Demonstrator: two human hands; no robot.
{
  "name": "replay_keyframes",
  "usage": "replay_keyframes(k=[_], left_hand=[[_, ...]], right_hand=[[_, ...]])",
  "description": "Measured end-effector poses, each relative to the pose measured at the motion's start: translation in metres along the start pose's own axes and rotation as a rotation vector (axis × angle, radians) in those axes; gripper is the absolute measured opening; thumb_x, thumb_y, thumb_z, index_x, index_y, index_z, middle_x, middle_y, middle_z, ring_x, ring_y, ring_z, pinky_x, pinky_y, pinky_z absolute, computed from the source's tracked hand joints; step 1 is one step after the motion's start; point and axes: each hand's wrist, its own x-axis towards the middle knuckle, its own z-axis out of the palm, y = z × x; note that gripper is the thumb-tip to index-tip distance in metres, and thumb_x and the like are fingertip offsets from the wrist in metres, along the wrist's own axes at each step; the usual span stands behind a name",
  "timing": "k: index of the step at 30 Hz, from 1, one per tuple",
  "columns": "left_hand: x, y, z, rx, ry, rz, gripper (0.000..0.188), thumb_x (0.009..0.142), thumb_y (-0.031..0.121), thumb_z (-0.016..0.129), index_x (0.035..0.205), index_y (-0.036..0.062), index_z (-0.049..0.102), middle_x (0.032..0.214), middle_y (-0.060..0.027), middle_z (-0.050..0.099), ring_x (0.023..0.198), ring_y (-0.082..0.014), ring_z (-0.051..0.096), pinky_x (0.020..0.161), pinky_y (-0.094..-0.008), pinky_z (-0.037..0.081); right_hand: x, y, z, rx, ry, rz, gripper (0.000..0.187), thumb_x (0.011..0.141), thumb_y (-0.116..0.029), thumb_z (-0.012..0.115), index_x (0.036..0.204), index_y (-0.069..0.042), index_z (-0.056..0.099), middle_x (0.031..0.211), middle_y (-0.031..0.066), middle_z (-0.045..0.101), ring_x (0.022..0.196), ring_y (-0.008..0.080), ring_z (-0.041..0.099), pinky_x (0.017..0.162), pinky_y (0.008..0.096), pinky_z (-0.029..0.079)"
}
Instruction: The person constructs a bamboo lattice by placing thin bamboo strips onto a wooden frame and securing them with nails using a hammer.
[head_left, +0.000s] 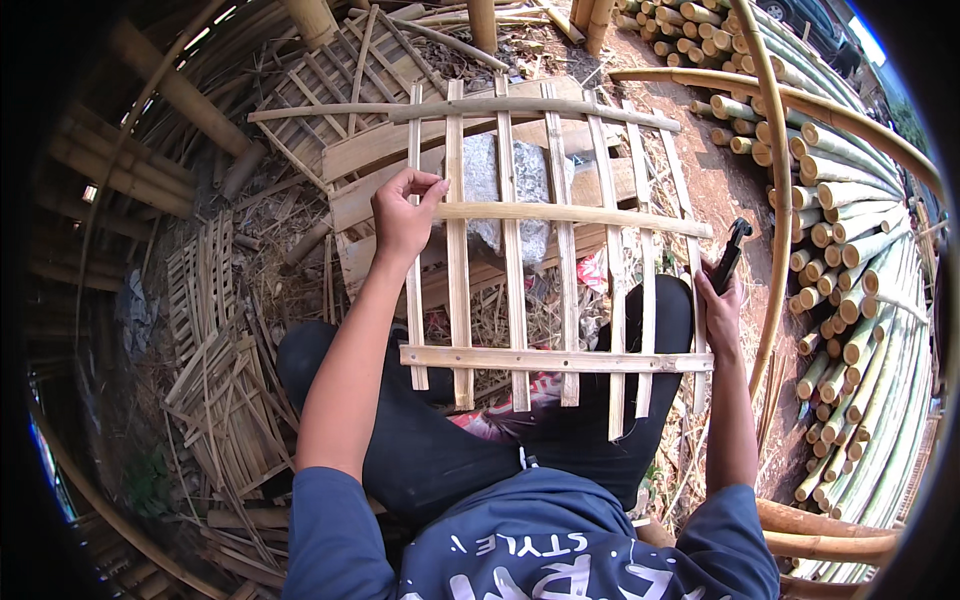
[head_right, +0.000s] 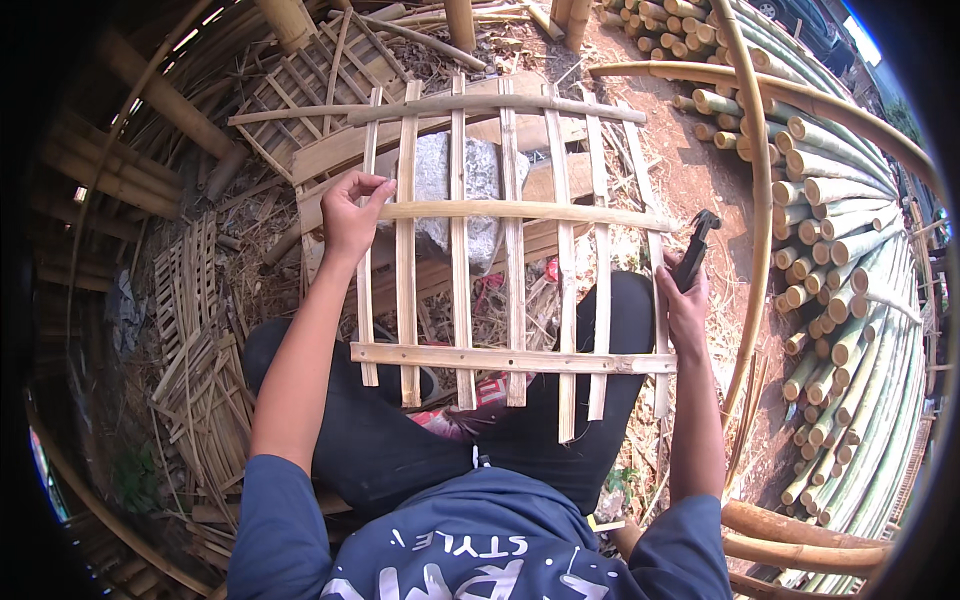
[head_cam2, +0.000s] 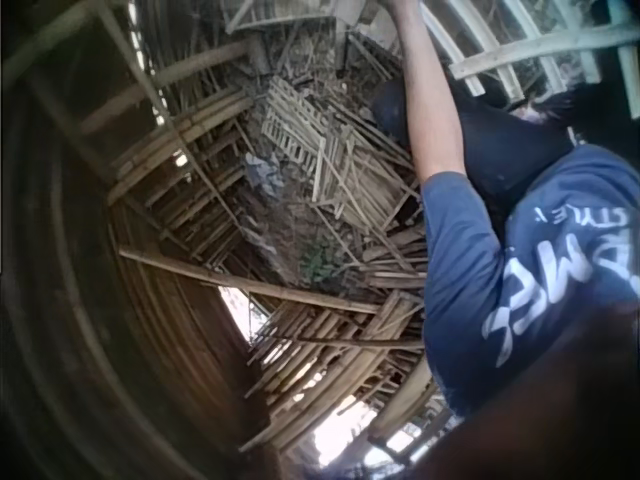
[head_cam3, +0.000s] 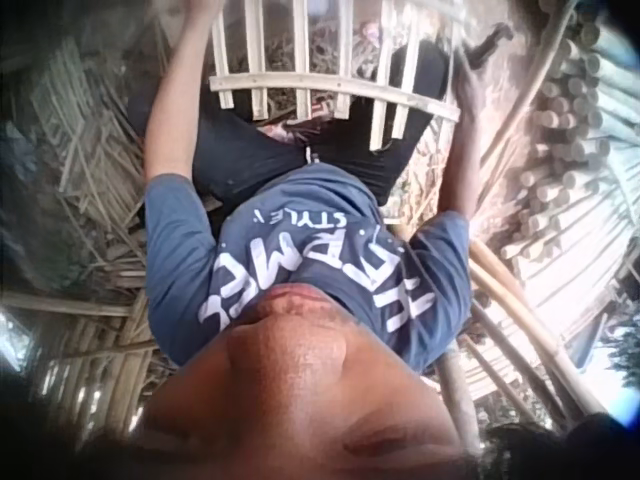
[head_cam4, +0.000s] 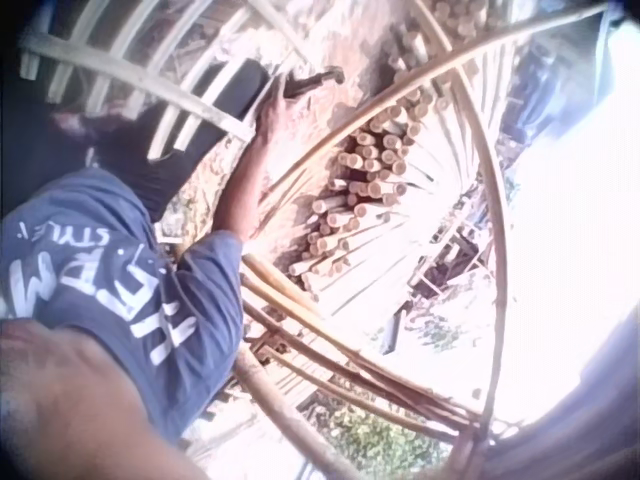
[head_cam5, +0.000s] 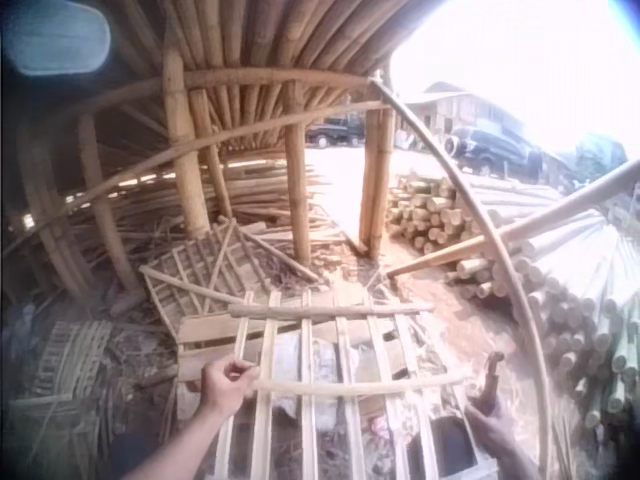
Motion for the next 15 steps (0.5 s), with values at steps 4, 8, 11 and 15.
replay_keyframes(k=[4, 8, 11, 15], left_hand=[[0.004, -0.011, 0.008, 0.125, -0.054, 0.099, 0.01, 0.085, 0.006, 0.077, 0.084, -0.0009, 0.07, 0.077, -0.0055, 0.072, 0.073, -0.0115, 0.068, 0.072, -0.0273, 0.053], [0.002, -0.037, -0.006, 0.078, -0.048, 0.063, 0.01, 0.086, 0.006, 0.077, 0.086, -0.0004, 0.069, 0.077, -0.0062, 0.072, 0.073, -0.0119, 0.068, 0.07, -0.0273, 0.053], [0.004, -0.051, -0.018, 0.056, -0.058, 0.001, 0.011, 0.087, 0.006, 0.077, 0.085, -0.0006, 0.068, 0.078, -0.0039, 0.071, 0.073, -0.0084, 0.065, 0.069, -0.025, 0.051], [0.007, -0.064, -0.031, 0.1, -0.088, 0.007, 0.012, 0.088, 0.007, 0.077, 0.085, -0.0008, 0.068, 0.078, -0.0015, 0.069, 0.071, -0.0045, 0.061, 0.066, -0.0231, 0.048]], right_hand=[[0.011, 0.015, 0.0, -0.018, -0.028, 0.093, 0.042, 0.095, -0.008, 0.07, 0.131, 0.002, 0.053, 0.118, 0.0109, 0.067, 0.104, 0.0146, 0.067, 0.09, 0.0272, 0.056], [0.014, 0.019, 0.022, -0.097, -0.039, 0.105, 0.041, 0.097, -0.012, 0.068, 0.133, 0.0, 0.053, 0.116, 0.0086, 0.068, 0.1, 0.0111, 0.065, 0.088, 0.0266, 0.053], [0.023, 0.02, 0.033, -0.34, -0.001, -0.069, 0.032, 0.099, -0.016, 0.064, 0.127, -0.002, 0.056, 0.116, 0.006, 0.069, 0.096, 0.0087, 0.06, 0.089, 0.0283, 0.048], [0.024, -0.008, 0.067, -0.741, 0.26, -0.466, 0.023, 0.097, -0.018, 0.067, 0.111, -0.001, 0.061, 0.087, 0.0064, 0.066, 0.075, 0.0133, 0.059, 0.07, 0.0296, 0.048]])
